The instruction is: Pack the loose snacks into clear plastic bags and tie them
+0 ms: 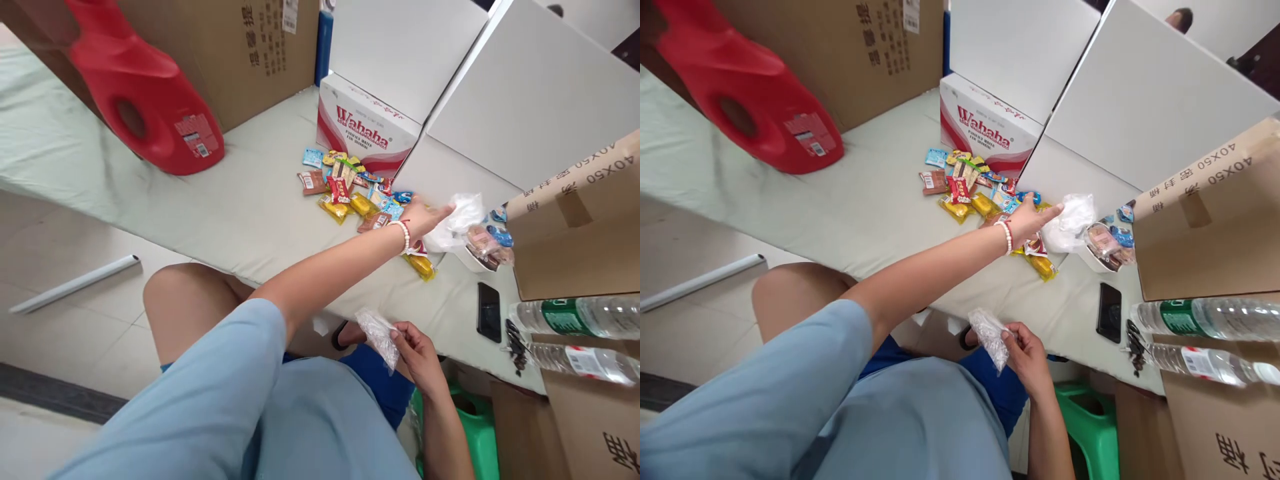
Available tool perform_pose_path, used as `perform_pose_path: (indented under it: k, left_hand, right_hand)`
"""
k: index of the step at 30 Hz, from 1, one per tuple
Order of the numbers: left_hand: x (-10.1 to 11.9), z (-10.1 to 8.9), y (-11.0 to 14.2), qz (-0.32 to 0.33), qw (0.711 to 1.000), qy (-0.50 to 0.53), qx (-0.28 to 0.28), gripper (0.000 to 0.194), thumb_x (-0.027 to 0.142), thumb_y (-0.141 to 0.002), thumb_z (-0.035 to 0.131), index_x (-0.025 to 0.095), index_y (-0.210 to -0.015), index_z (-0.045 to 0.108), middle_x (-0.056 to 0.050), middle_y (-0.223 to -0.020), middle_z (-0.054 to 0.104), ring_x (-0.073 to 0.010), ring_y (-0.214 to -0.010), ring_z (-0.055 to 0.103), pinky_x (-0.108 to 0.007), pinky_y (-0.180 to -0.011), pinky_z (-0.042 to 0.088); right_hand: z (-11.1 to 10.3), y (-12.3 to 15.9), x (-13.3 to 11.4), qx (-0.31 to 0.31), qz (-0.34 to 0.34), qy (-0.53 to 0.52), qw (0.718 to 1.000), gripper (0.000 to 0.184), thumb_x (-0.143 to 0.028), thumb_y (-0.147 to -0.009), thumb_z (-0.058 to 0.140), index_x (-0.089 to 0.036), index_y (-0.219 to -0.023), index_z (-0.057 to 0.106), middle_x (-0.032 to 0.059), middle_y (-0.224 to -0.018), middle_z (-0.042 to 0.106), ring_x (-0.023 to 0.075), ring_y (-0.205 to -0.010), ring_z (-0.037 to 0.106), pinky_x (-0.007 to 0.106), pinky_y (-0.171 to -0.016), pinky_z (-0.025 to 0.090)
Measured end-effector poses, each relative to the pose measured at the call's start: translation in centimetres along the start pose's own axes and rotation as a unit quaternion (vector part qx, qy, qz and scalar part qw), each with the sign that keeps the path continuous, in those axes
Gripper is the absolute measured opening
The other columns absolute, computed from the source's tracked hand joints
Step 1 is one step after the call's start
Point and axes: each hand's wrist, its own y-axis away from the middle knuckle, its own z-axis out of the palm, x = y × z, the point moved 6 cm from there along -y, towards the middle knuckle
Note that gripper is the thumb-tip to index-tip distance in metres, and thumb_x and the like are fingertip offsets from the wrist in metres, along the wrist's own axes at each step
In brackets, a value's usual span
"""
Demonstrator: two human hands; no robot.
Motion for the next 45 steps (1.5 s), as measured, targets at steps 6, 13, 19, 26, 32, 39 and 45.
perform_pose_path:
  k: [6, 13, 19, 26, 32, 39, 45]
  left_hand:
    - [-7.8, -7.3, 12.1, -0.139, 0.987, -0.074, 0.006, 0.029, 0.044, -0.084, 0.071, 0.017, -0.079, 0.061, -0.004, -0.081, 0.067, -0.0169, -0.079, 0.063, -0.032, -0.078, 0.051]
    - [-6.9, -9.9, 24.3, -0.186, 0.97, -0.143, -0.06, 0.025, 0.043, -0.092, 0.064, 0.019, -0.094, 0.071, -0.002, -0.08, 0.064, -0.0131, -0.067, 0.055, -0.027, -0.065, 0.045]
    - [-3.7, -7.5, 24.1, -0.001, 0.968, -0.234, -0.089, 0.019, 0.033, -0.094, 0.064, 0.025, -0.112, 0.067, -0.005, -0.094, 0.063, -0.0167, -0.079, 0.059, -0.034, -0.076, 0.052]
    - [-6.6, -8.6, 25.3, -0.105, 0.984, -0.142, -0.005, 0.087, 0.039, -0.071, 0.089, 0.028, -0.143, 0.042, -0.013, -0.136, 0.055, -0.0191, -0.096, 0.068, -0.039, -0.086, 0.056]
    - [-9.1, -9.8, 24.9, -0.237, 0.968, 0.032, 0.073, 0.044, 0.045, -0.079, 0.078, 0.019, -0.105, 0.056, 0.003, -0.067, 0.065, -0.0132, -0.058, 0.063, -0.03, -0.069, 0.053]
    - [-9.6, -10.5, 24.5, -0.241, 0.959, 0.044, 0.141, 0.048, 0.041, -0.079, 0.078, 0.021, -0.111, 0.048, 0.007, -0.062, 0.064, -0.0117, -0.055, 0.061, -0.025, -0.066, 0.048]
    - [-9.3, -11.3, 24.8, -0.179, 0.96, -0.168, 0.131, 0.05, 0.044, -0.083, 0.074, 0.021, -0.121, 0.05, -0.003, -0.099, 0.066, -0.0113, -0.062, 0.056, -0.028, -0.061, 0.046]
  right_hand:
    - [-3.7, 0.8, 2.2, 0.118, 0.023, -0.081, 0.989, 0.049, -0.065, -0.072, 0.084, -0.021, -0.088, 0.069, -0.0042, -0.058, 0.054, 0.0085, -0.048, 0.036, 0.022, -0.044, 0.024]
    - [-3.6, -1.7, 3.2, 0.2, 0.024, -0.278, 0.939, 0.047, -0.053, -0.061, 0.093, -0.021, -0.08, 0.063, -0.0073, -0.061, 0.049, 0.0041, -0.045, 0.025, 0.02, -0.041, 0.017]
    - [0.5, -3.3, -0.1, 0.204, -0.041, -0.199, 0.958, 0.041, -0.056, -0.071, 0.086, -0.02, -0.087, 0.071, -0.006, -0.061, 0.051, 0.0077, -0.05, 0.032, 0.024, -0.045, 0.023]
    - [3.5, -3.4, -0.6, 0.181, -0.043, -0.155, 0.97, 0.046, -0.06, -0.073, 0.084, -0.021, -0.088, 0.064, -0.0043, -0.061, 0.057, 0.0094, -0.049, 0.04, 0.023, -0.044, 0.027]
    - [5.4, -3.0, 0.1, 0.075, 0.001, -0.255, 0.964, 0.05, -0.059, -0.075, 0.081, -0.021, -0.102, 0.064, -0.0083, -0.06, 0.05, 0.0032, -0.041, 0.025, 0.019, -0.039, 0.017]
    - [5.9, -2.6, 1.1, 0.027, 0.044, -0.273, 0.961, 0.062, -0.033, -0.064, 0.089, -0.023, -0.119, 0.061, -0.0053, -0.074, 0.064, 0.0028, -0.043, 0.035, 0.016, -0.039, 0.023]
    - [5.2, -2.7, 1.7, 0.047, 0.035, -0.237, 0.97, 0.052, -0.04, -0.065, 0.091, -0.02, -0.105, 0.064, -0.0018, -0.079, 0.07, 0.0013, -0.041, 0.033, 0.017, -0.038, 0.021]
